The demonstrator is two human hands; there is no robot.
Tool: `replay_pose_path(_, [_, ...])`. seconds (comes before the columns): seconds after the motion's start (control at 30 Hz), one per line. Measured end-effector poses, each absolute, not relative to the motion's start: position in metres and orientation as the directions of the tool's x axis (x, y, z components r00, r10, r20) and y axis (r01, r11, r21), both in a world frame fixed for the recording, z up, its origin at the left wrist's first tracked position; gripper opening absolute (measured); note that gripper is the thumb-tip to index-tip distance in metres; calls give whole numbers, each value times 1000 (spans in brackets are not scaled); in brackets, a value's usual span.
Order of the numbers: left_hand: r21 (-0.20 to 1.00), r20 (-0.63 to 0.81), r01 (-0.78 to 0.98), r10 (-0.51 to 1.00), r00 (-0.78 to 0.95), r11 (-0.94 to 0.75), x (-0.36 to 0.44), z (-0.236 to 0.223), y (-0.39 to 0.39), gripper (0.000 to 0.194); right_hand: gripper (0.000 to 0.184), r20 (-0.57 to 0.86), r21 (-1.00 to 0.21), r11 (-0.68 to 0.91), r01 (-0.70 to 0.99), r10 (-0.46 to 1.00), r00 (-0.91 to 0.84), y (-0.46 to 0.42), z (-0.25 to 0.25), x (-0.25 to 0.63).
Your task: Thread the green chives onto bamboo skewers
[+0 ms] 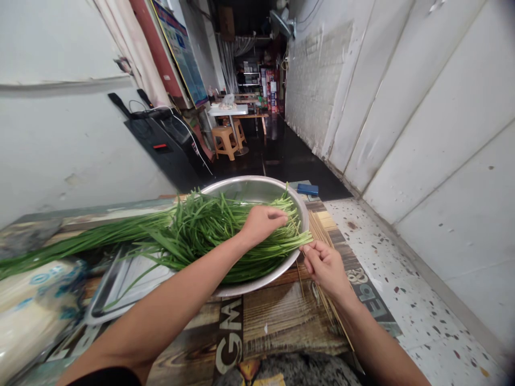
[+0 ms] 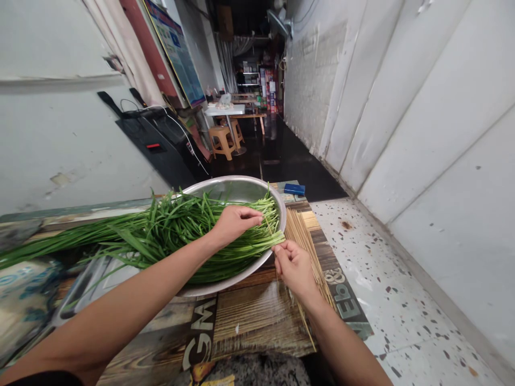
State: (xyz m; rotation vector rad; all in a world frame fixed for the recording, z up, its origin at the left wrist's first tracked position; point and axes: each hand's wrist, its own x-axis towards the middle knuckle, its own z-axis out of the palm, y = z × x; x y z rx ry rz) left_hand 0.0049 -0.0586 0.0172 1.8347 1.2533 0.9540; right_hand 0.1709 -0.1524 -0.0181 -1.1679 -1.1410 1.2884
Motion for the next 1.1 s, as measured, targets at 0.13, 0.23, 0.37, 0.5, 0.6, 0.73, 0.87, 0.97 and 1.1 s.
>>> replay_pose_path(0.13, [852, 185, 441, 949, 254, -284, 5, 16, -58, 20, 25, -42, -996, -44, -83, 999, -21, -152, -18, 171])
replay_pose_path(0.23, [847, 187, 443, 945, 268, -293, 5, 16, -58, 20, 26, -48, -994, -50, -93, 999, -21, -152, -17, 171])
replay_pose_path(0.37, [834, 196, 459, 942, 274, -307, 5, 17, -59, 20, 26, -50, -993, -52, -102, 999, -21, -153, -18, 171])
replay_pose_path(0.5, [826, 196, 467, 938, 286, -315, 5, 18, -59, 21, 26, -49, -992, -51, -118, 999, -23, -152, -21, 171])
replay_pose_path(0.6, [828, 186, 460, 932, 312, -320, 5, 18, -62, 20, 27, -52, -991, -54, -124, 998, -17, -152, -22, 170])
replay_pose_path(0.73, [815, 155, 441, 875, 460, -376, 8, 20, -68, 19, 29, -60, -990, -59, -130, 998, 0, -152, -21, 169])
replay_pose_path(0.87, [794, 146, 419, 807, 572, -441, 10, 23, -73, 21, 28, -48, -991, -45, -128, 999, 18, -150, -22, 170])
replay_pose_path(0.97, [810, 117, 427, 825, 553, -401, 12, 25, -73, 23, 28, -35, -993, -31, -116, 999, 28, -149, -23, 171])
replay_pose_path(1.1, [856, 52, 400, 825, 563, -327, 12, 23, -72, 26, 28, -14, -995, -12, -99, 1000, 28, -149, -23, 172])
